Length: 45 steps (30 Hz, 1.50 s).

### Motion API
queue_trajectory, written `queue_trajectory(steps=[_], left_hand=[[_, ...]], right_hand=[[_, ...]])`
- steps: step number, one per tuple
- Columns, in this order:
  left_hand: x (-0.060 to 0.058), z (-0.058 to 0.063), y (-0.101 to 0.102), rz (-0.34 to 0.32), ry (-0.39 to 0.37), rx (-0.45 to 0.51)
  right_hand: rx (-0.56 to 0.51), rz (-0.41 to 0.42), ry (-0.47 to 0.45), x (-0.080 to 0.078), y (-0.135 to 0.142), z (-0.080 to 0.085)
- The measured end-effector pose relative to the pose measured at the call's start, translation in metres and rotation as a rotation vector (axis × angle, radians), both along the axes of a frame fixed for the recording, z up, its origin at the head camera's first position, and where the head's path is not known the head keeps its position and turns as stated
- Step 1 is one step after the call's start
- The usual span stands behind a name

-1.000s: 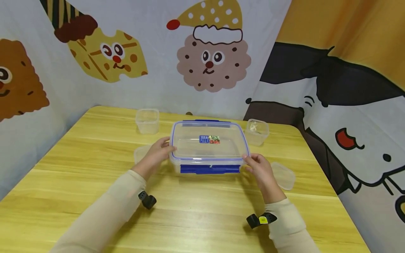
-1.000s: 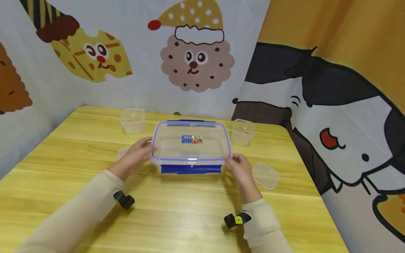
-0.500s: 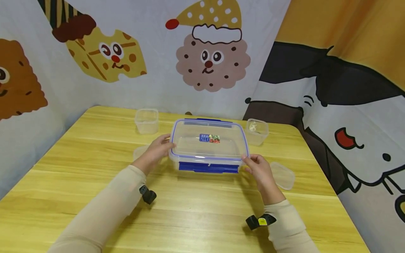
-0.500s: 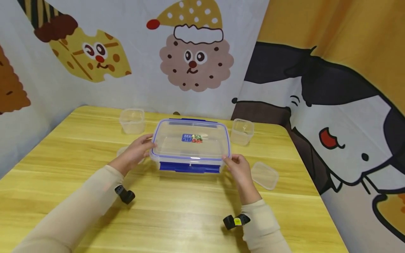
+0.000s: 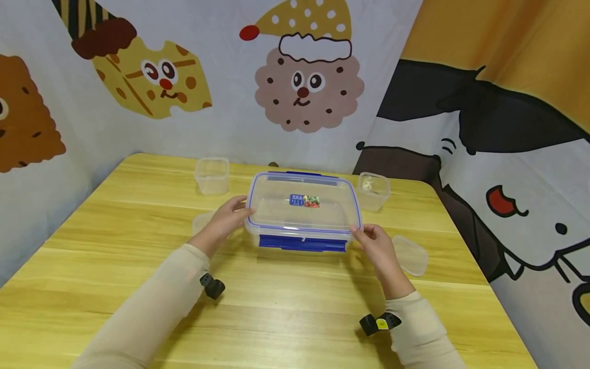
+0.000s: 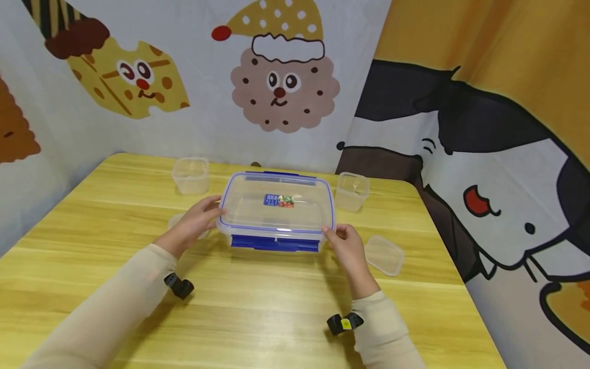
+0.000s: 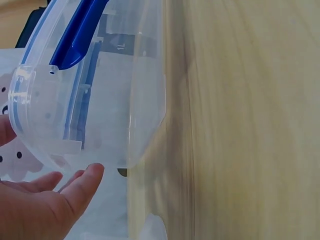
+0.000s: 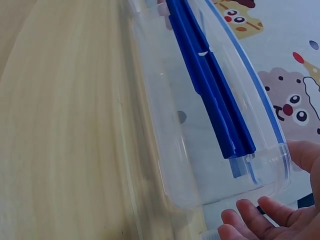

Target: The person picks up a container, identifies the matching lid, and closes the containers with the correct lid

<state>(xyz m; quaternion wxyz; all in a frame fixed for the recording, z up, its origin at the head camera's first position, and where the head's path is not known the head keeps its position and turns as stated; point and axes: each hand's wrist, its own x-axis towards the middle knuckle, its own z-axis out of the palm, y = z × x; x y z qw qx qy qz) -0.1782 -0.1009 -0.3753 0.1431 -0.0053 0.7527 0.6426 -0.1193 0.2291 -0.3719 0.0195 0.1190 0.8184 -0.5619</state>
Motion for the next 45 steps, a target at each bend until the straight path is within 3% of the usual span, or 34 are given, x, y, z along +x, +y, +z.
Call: queue_trajectory(steps=[4,9,18,29,38,45], left_hand=[[0.003,0.000,-0.001,0.004,0.029,-0.097],[0.010,0.002,-0.001,-0.004,0.103,-0.225],[0.029,0.011,0.003,-0.059,0.337,-0.408],[0.044,0.016,0.005,-0.114,0.556,-0.628],[0.056,0.010,0.008,-0.211,0.780,-0.810],[0.057,0.006,0.009,-0.224,0.918,-0.852]], right_hand=[[0.092,0.016,-0.001,0.001,0.003,0.000],[0.131,0.033,0.007,0.001,0.004,-0.001],[0.184,0.033,0.083,0.002,0.003,0.001],[0.334,0.078,0.328,0.007,0.000,0.000],[0.599,0.197,0.559,0.017,-0.006,0.002],[0.738,0.264,0.671,0.021,-0.007,-0.003]])
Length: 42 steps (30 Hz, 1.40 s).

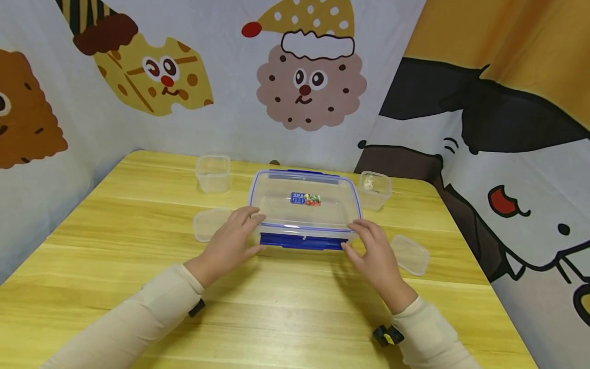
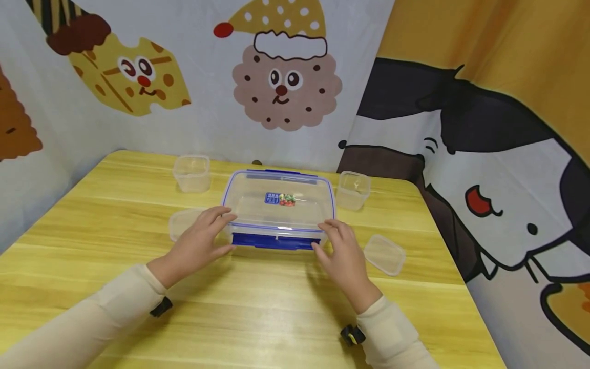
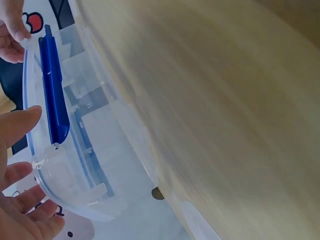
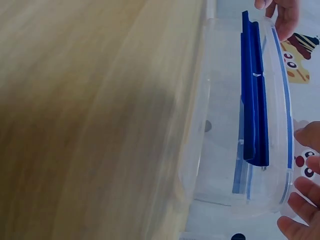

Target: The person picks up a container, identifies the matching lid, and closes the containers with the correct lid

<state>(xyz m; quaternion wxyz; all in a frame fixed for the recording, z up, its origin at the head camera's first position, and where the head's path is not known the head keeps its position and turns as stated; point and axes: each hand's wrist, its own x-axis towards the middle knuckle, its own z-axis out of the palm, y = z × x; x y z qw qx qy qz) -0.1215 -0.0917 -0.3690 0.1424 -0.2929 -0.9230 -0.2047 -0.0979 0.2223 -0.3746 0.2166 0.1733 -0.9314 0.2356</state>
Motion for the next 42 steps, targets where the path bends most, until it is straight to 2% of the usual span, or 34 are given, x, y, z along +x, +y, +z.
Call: queue_trajectory(steps=[9,14,19,28,34,35,36,41,42], left_hand=[[-0.001,-0.006,-0.001,-0.040,0.105,-0.034],[-0.003,-0.011,-0.001,-0.053,0.137,-0.050],[-0.003,-0.013,-0.001,-0.045,0.142,-0.056],[-0.005,-0.016,0.001,-0.019,0.148,-0.060],[-0.005,-0.014,0.003,-0.015,0.146,-0.058],[-0.005,-0.013,0.003,-0.013,0.145,-0.061],[-0.005,-0.013,0.003,-0.012,0.142,-0.065],[-0.004,-0.009,0.004,-0.007,0.125,-0.084],[-0.003,-0.008,0.004,-0.009,0.123,-0.083]], right_hand=[[0.093,0.031,0.078,0.002,0.005,-0.004],[0.154,0.053,0.117,0.000,0.009,-0.008],[0.202,0.063,0.157,-0.002,0.011,-0.012],[0.234,0.053,0.148,-0.005,0.012,-0.015],[0.235,0.064,0.178,-0.006,0.012,-0.017],[0.219,0.073,0.196,-0.010,0.014,-0.024],[0.216,0.073,0.196,-0.010,0.014,-0.025],[0.215,0.060,0.181,-0.009,0.013,-0.023],[0.229,0.047,0.164,-0.006,0.010,-0.016]])
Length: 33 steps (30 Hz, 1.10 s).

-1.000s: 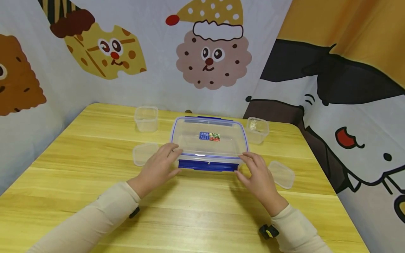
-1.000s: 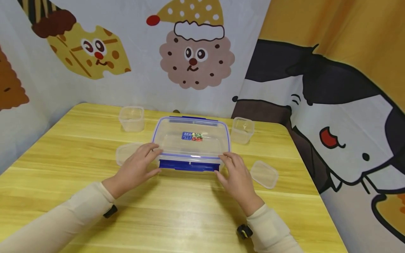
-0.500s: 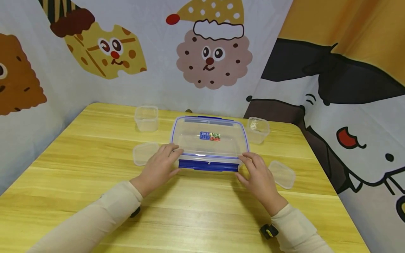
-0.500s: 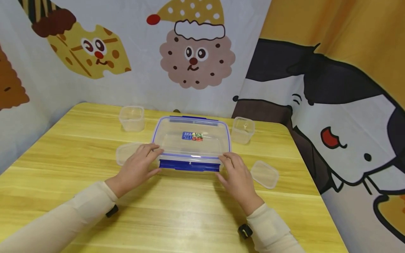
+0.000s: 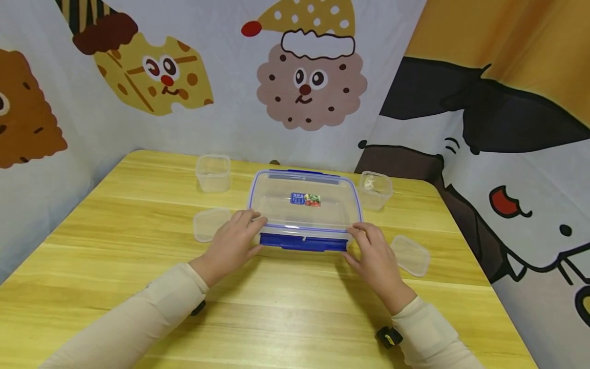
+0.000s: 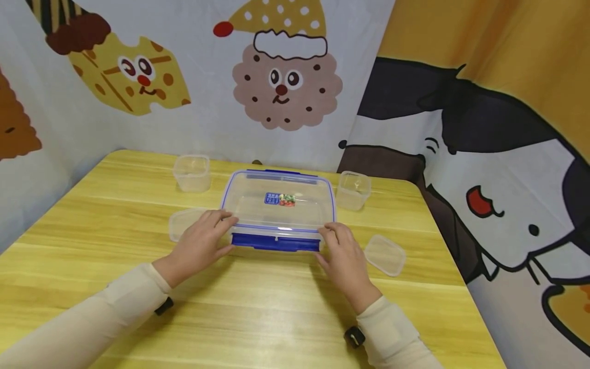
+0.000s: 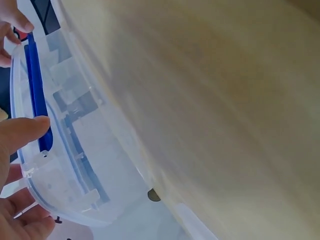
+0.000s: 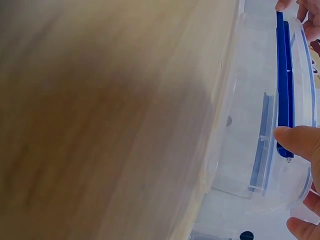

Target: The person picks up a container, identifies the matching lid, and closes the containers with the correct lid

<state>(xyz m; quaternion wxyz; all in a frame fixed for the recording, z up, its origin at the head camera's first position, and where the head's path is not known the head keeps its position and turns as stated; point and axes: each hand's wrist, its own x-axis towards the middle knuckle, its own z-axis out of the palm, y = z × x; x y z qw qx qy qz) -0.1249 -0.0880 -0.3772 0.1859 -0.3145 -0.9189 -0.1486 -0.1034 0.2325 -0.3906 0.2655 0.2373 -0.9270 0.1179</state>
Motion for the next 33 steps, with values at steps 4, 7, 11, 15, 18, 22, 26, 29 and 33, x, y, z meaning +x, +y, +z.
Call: queue_trajectory(steps=[4,7,11,15,18,22,26,29,33], left_hand=[[0.000,0.003,0.000,-0.009,-0.007,0.002],[0.000,0.006,-0.001,-0.014,-0.015,0.000],[0.000,0.008,-0.002,-0.016,-0.027,-0.006],[-0.001,0.009,-0.003,-0.021,-0.028,-0.014],[-0.002,0.009,-0.004,-0.027,-0.022,-0.019],[-0.002,0.010,-0.005,-0.030,-0.021,-0.022],[-0.001,0.012,-0.006,-0.035,-0.021,-0.032],[-0.001,0.014,-0.006,-0.040,-0.021,-0.038],[-0.001,0.015,-0.006,-0.037,-0.033,-0.030]], right_hand=[[0.004,-0.012,-0.005,0.001,-0.001,0.002],[-0.004,-0.008,-0.003,0.001,-0.001,0.004],[-0.013,0.001,0.001,0.002,0.000,0.005],[-0.018,0.009,0.002,0.002,0.000,0.005],[-0.015,0.012,0.001,0.002,0.001,0.006],[-0.009,0.017,0.007,0.002,0.001,0.006],[-0.008,0.031,0.014,0.002,0.003,0.006],[-0.007,0.044,0.018,0.001,0.004,0.006],[-0.015,0.055,0.025,0.001,0.004,0.007]])
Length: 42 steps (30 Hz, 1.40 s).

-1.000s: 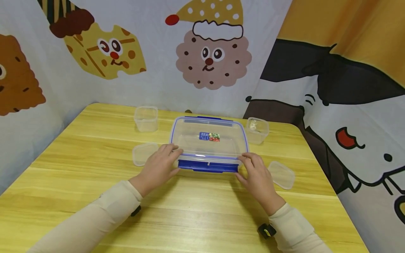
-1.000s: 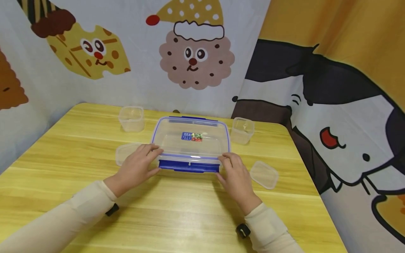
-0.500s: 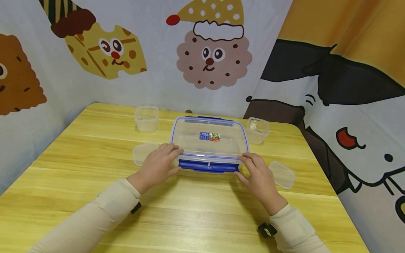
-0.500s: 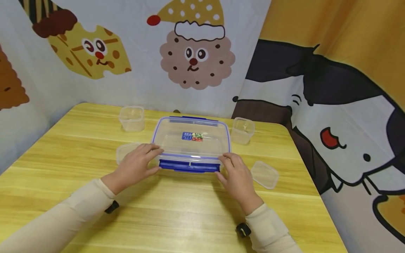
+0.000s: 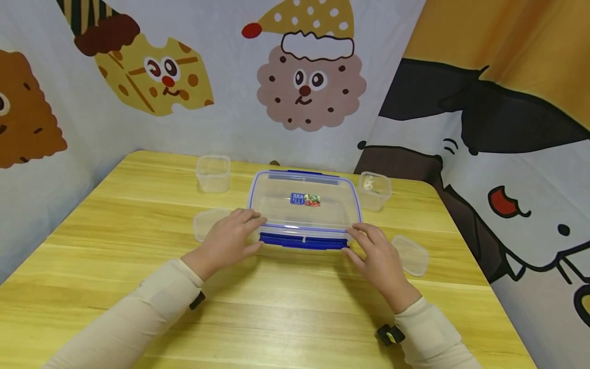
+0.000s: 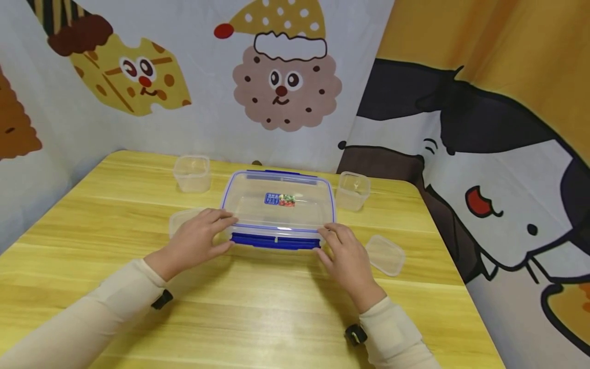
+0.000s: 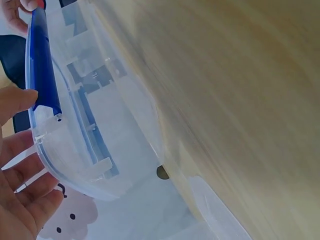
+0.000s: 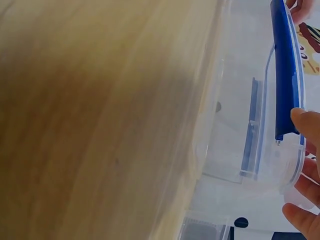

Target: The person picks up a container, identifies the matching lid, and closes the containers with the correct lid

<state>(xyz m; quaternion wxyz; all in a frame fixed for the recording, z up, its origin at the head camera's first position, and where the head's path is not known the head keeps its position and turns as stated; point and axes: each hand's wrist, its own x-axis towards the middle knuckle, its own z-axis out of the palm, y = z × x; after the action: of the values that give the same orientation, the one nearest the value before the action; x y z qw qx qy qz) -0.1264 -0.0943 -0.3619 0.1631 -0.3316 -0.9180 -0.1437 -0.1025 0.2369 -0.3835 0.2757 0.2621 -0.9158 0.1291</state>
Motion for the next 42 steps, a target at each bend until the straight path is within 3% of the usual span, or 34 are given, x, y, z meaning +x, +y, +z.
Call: queue_trajectory(steps=[28,42], left_hand=[[-0.0037,-0.0053,0.0008,0.006,0.077,0.061],[-0.0056,-0.0078,0.0023,0.010,0.079,0.113]], right_hand=[[-0.103,-0.007,0.069,-0.0051,-0.0048,-0.0003],[-0.113,-0.020,0.086,-0.0086,-0.0071,-0.0025]])
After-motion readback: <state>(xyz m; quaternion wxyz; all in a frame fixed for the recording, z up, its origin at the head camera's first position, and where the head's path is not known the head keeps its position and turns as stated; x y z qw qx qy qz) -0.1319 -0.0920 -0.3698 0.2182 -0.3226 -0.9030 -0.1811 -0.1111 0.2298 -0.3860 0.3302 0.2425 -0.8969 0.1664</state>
